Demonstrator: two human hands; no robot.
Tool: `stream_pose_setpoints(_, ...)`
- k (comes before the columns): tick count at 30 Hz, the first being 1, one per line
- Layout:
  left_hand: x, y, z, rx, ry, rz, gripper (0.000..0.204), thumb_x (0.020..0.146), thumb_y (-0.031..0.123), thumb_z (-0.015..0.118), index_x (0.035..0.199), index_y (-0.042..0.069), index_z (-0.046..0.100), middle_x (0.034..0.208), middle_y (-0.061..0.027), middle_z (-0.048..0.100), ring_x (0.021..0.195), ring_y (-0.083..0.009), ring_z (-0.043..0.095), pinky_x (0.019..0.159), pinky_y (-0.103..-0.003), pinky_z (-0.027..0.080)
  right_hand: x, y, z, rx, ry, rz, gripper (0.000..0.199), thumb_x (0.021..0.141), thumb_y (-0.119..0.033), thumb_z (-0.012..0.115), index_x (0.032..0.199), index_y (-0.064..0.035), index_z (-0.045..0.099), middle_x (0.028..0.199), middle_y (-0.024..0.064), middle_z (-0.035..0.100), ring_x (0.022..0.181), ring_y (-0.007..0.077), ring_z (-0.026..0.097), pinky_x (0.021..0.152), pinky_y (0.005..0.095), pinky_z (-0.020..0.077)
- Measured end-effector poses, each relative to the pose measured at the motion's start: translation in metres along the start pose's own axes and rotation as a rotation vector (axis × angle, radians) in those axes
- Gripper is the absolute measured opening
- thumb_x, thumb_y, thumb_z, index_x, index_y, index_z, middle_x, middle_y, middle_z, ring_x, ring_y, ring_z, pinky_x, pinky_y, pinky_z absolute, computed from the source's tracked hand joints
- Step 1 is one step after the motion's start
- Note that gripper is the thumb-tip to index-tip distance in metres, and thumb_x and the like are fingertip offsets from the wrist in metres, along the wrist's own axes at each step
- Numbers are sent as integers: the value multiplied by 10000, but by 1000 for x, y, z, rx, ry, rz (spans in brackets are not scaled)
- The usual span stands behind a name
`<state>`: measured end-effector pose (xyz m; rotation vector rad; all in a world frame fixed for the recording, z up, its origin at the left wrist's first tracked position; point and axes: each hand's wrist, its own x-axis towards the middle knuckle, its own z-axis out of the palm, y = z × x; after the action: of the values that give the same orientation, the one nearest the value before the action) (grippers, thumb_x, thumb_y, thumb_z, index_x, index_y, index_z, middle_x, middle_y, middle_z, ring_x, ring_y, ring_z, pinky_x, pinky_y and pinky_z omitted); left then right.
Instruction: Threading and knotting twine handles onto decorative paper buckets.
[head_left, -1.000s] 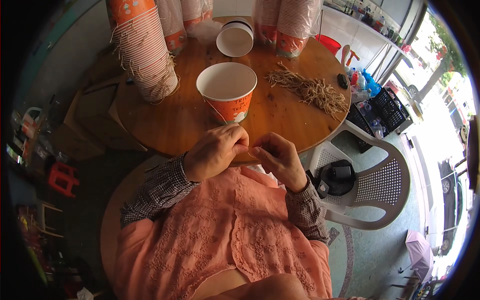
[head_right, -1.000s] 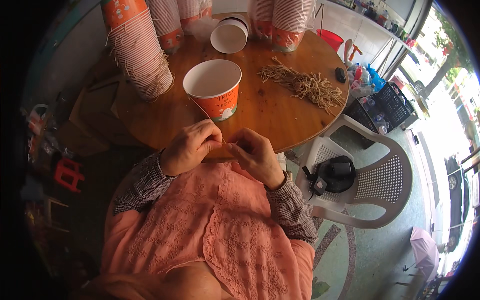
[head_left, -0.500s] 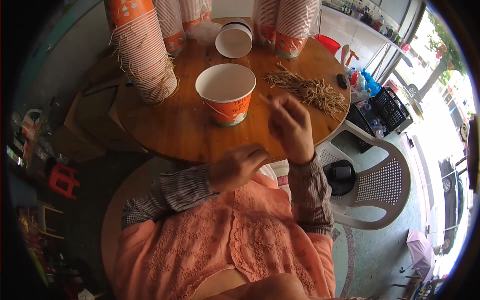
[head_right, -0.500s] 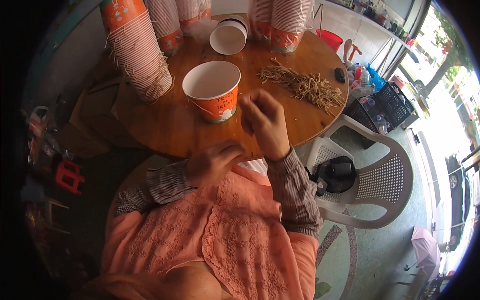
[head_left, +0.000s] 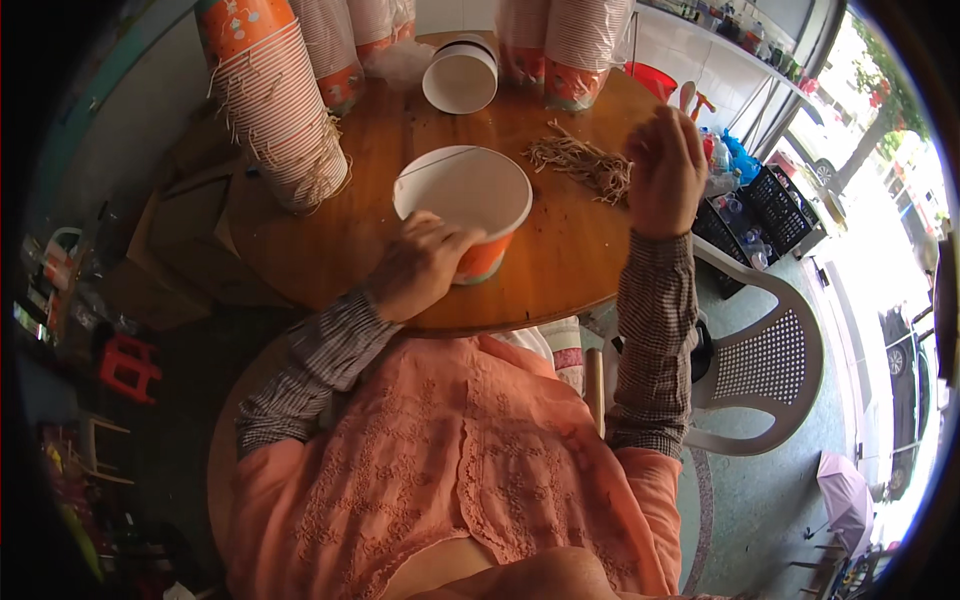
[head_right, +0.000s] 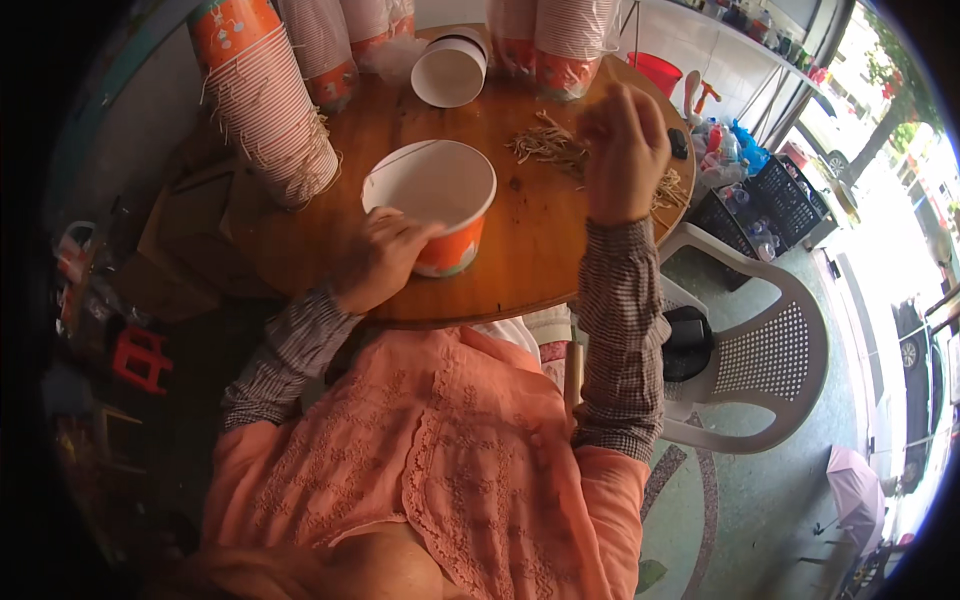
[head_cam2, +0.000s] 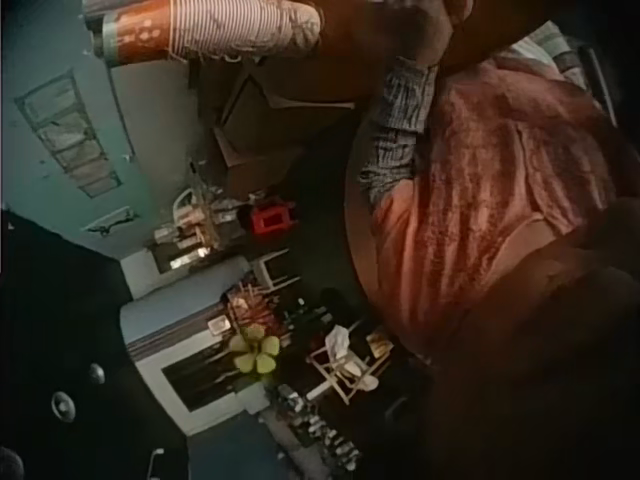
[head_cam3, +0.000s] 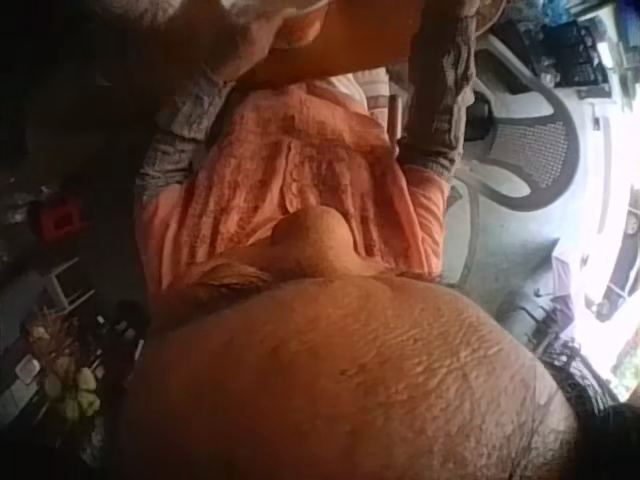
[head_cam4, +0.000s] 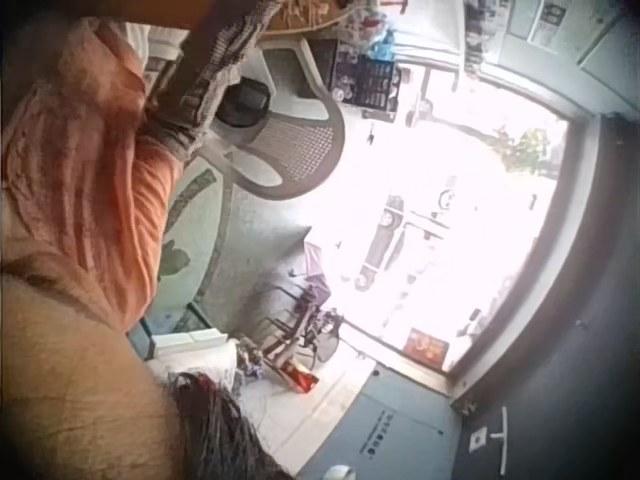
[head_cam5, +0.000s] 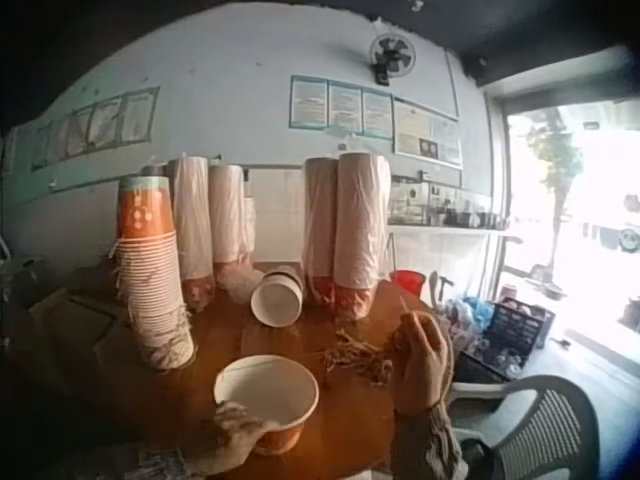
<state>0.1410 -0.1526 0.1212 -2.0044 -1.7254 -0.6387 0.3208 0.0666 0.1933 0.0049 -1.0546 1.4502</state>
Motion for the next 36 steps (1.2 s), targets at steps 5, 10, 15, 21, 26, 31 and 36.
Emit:
stream_pose_setpoints(5,-46,-2,-50,-112,-14,6,174,764,-10,637,927,51,649,855,-90,643,838,-242,629,966,-454,411,-42,1,-34,-136,107,-3,126,951,-143,557,968,-21,582,804,55,613,776,162,651,600,268,515)
stream_pose_setpoints(10,-53,14,-60,-53,-58,-55,278,761,41,652,1036,37,614,978,-94,624,939,-245,599,1003,-457,378,-123,18,-29,-289,52,127,125,958,-109,525,970,6,572,903,109,645,855,189,653,678,306,544)
stream_pose_setpoints(15,-36,42,-45,-141,33,-93,458,772,156,707,1188,26,564,1050,-111,611,980,-286,580,922,-401,439,-193,35,-5,-308,-137,408,121,952,-56,538,1022,34,576,1052,108,628,907,151,634,739,276,542)
stream_pose_setpoints(21,-22,51,-22,-144,16,-172,344,816,108,657,1143,34,579,925,-104,646,841,-277,617,802,-365,465,-208,51,1,-229,-188,379,112,953,-72,549,1004,23,583,1203,101,566,1056,148,590,813,255,530)
stream_pose_setpoints(26,-14,57,-18,-105,24,-124,240,825,71,630,1062,46,606,842,-75,641,756,-253,621,751,-357,459,-195,43,-10,-175,-152,489,128,951,-94,561,998,20,597,1220,121,576,1089,174,592,846,271,521)
stream_pose_setpoints(31,-16,54,-17,-113,35,-131,199,819,70,631,1017,56,612,837,-73,636,745,-252,614,722,-360,449,-194,44,-9,-138,-158,529,132,950,-112,569,970,14,599,1206,117,586,1073,166,598,840,274,524)
stream_pose_setpoints(36,-17,54,-17,-112,43,-126,202,817,71,632,1018,58,611,834,-70,637,744,-251,615,725,-359,450,-193,42,-5,-133,-140,553,181,944,-88,574,1064,47,595,1103,55,616,929,82,589,805,226,517)
